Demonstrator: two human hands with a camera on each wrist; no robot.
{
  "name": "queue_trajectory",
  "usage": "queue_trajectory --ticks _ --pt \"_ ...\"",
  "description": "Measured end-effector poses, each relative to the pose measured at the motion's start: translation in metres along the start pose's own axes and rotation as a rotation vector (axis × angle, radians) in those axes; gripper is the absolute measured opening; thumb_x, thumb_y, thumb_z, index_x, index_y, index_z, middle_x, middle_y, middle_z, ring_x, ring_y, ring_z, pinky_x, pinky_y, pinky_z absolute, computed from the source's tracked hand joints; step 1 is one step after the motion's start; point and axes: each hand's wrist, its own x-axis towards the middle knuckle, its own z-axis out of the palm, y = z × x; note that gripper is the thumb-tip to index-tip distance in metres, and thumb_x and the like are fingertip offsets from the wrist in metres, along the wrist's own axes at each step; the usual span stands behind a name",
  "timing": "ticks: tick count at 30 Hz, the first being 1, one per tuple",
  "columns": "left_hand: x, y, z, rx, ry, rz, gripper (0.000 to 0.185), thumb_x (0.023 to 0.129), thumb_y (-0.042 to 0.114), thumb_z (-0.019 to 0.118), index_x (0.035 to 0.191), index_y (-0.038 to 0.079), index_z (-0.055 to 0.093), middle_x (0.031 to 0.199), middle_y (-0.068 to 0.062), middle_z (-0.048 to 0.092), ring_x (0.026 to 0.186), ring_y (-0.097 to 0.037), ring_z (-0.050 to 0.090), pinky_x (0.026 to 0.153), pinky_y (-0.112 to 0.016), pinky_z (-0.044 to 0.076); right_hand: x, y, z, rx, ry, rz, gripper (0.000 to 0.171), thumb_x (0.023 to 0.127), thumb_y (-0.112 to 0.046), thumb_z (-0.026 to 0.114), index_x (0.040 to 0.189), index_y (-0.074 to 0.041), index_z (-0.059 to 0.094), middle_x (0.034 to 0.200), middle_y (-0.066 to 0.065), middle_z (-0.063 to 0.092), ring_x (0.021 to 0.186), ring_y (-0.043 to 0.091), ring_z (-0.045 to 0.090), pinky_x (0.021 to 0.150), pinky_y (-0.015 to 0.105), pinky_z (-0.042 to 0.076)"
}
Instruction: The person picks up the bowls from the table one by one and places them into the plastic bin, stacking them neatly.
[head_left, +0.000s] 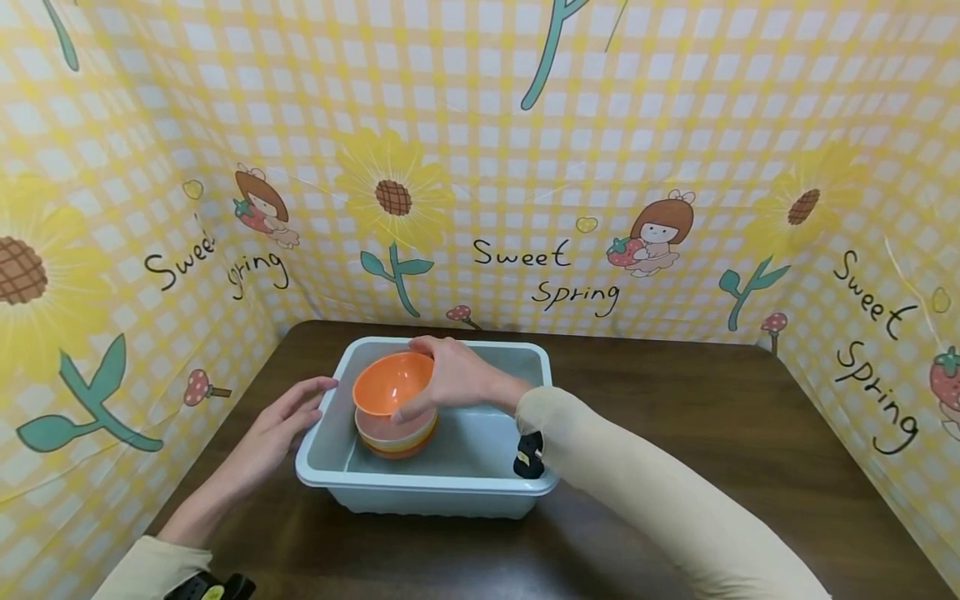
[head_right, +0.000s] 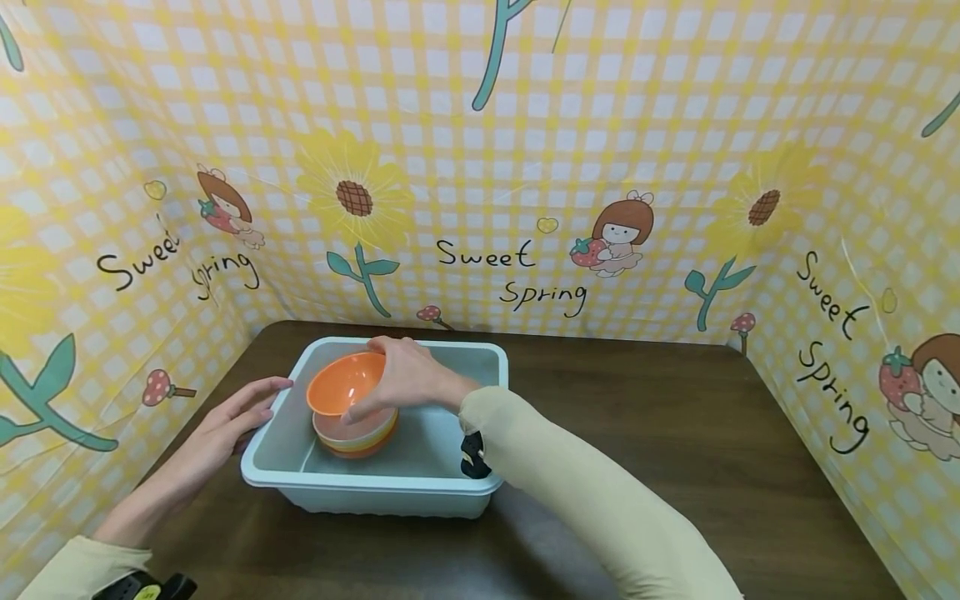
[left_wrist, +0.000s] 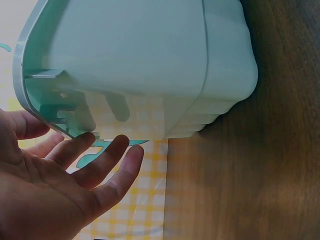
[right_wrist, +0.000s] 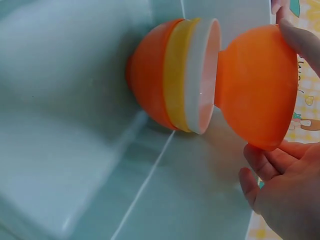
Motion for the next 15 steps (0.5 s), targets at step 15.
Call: queue_trajectory --ticks 15 --pt "0.0 0.0 -0.001 -0.003 -0.001 0.004 0.045 0.116 0.02 0.037 0.158 0.003 0.036 0.165 -0.03 0.031 0.141 -0.052 0.043 0.087 -0.032 0.055 0.004 0.005 0.014 -0.076 -0.055 0.011 0.114 0.072 -0.059 0.09 0.159 -0.004 0.04 0.14 0.005 0.062 0.116 0.015 0.059 0.1 0.033 0.05"
